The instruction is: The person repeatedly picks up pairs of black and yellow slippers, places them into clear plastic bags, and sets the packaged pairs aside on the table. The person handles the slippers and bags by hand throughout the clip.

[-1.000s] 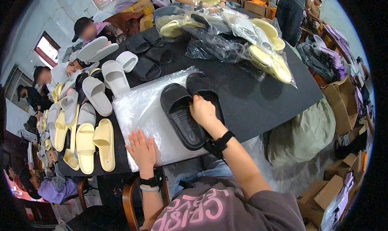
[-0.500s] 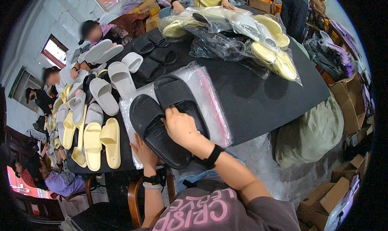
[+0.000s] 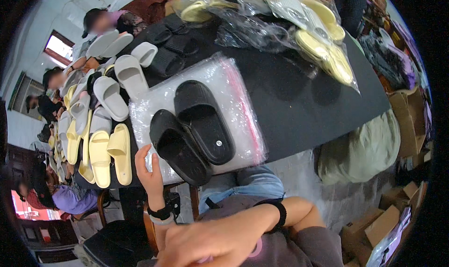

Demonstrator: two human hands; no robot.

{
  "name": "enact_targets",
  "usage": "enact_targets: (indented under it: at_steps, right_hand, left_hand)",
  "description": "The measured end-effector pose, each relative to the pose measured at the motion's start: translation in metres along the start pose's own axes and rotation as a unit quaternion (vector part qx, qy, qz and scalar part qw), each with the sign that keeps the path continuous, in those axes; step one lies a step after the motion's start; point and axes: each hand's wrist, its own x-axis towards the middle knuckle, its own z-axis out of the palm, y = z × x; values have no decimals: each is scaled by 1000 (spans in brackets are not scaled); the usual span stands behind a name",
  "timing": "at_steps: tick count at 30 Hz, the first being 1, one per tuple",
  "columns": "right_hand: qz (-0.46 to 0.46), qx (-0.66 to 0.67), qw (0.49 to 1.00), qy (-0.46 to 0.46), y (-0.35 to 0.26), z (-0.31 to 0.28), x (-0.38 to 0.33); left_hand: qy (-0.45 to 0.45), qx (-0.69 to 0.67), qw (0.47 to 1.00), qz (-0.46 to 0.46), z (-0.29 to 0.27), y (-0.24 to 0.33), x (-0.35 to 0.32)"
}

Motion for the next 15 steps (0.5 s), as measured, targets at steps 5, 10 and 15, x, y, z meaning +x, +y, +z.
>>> enact_targets:
  at_steps: [5, 10, 15]
  right_hand:
    - [-30, 279, 959, -32, -8, 21, 17]
    - [-87, 371, 924, -14, 0, 34, 12]
    - [28, 516, 848, -118, -15, 3, 8]
  left_hand:
    - [-133, 50, 987, 75, 24, 47, 13]
    - [-221, 175, 959, -5, 45, 55, 32]
    - [-264, 185, 945, -47, 55, 50, 47]
